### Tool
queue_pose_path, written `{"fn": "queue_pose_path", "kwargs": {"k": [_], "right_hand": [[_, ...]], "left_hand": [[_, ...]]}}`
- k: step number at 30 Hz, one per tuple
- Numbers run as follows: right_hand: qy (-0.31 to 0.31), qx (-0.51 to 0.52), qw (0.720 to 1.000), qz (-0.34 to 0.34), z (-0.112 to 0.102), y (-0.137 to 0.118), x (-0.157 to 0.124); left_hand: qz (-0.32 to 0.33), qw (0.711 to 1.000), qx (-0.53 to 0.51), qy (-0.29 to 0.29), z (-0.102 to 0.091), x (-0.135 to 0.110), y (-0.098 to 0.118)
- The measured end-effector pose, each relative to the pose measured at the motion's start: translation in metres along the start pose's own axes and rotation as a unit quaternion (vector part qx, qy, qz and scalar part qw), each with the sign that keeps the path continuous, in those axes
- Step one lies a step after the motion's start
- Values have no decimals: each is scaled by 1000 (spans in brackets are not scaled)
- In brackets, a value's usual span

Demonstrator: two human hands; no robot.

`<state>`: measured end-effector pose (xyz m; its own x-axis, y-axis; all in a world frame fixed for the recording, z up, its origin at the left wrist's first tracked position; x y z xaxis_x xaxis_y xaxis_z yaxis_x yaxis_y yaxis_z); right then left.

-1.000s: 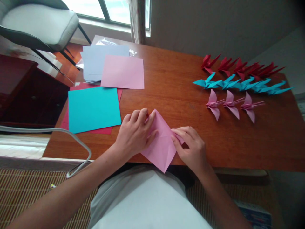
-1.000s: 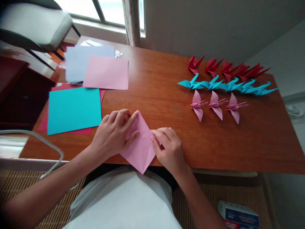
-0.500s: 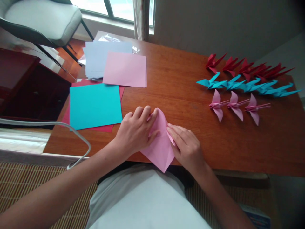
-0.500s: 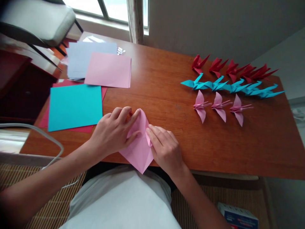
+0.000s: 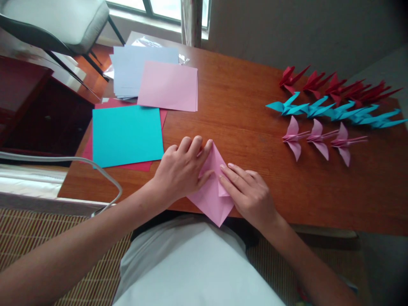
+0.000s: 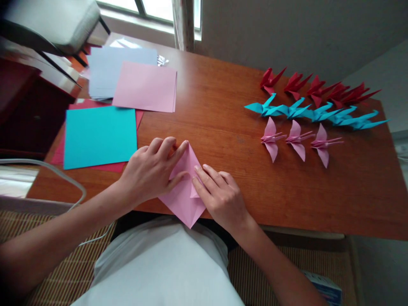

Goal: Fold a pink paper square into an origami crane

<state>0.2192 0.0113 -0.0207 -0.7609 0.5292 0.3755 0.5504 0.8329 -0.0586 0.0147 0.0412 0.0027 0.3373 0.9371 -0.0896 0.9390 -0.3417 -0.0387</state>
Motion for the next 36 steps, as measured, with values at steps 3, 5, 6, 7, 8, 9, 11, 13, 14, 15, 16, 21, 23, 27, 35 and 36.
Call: {"fn": "queue_pose_path", "kwargs": {"k": [3,5,6,7,8,9,11,13,14,15,16,21,23,27,35,36], "right_hand": [[-7,-2,1000,-12,-1,1,1],[-10,2,1000,-12,0,1,2],[-11,4,1000,-11,0,2,2],[-11,6,1000,-11,0,2,2],[-10,8,1000,-10,1,2,2],[-10,10,1000,-10,1,2,2],[-11,13,1000,-11,1,2,2],[-12,17,1000,-11,1,2,3],[-13,20,1000,-11,1,3,3],[-15,22,1000,-10,0,3,3],[-16,23,1000,-8,0,3,3],[-15,27,1000,-2,1,4,3],[-15,30,999,-2,1,4,3],[-5,32,999,-1,2,3,4],[-5,36,999,4,2,5,4],[-4,37,999,4,2,5,5]], "left_hand": [[-4,1000,-5,-3,1,0,-1],[-2,1000,-2,-2,2,0,-1],[-1,1000,1,0,3,0,-2],[1,1000,3,2,3,0,-2],[2,1000,4,3,4,0,-2],[2,1000,5,4,5,-1,-3],[3,1000,5,8,6,-1,-3],[4,1000,3,10,6,-1,-3],[4,1000,1,11,6,-1,-2],[3,1000,-1,12,6,-1,-2],[3,1000,-3,12,6,-1,-3],[3,1000,-3,20,5,0,-4],[6,1000,-3,29,5,-3,-4],[37,997,-16,64,3,-14,1],[120,991,-35,38,8,-31,9],[122,991,-34,36,8,-31,8]]}}
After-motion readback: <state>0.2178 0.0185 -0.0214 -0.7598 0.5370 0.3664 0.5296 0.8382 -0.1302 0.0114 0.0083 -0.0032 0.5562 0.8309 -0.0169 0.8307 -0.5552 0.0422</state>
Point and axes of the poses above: each hand's wrist, its own x-axis towards the middle knuckle, its own z-axis out of the palm, y = z × x, the point moved 2 cm from there along x, towards the middle knuckle, and after that the axes turned 4 degrees about -z, right-handed, at the moved point
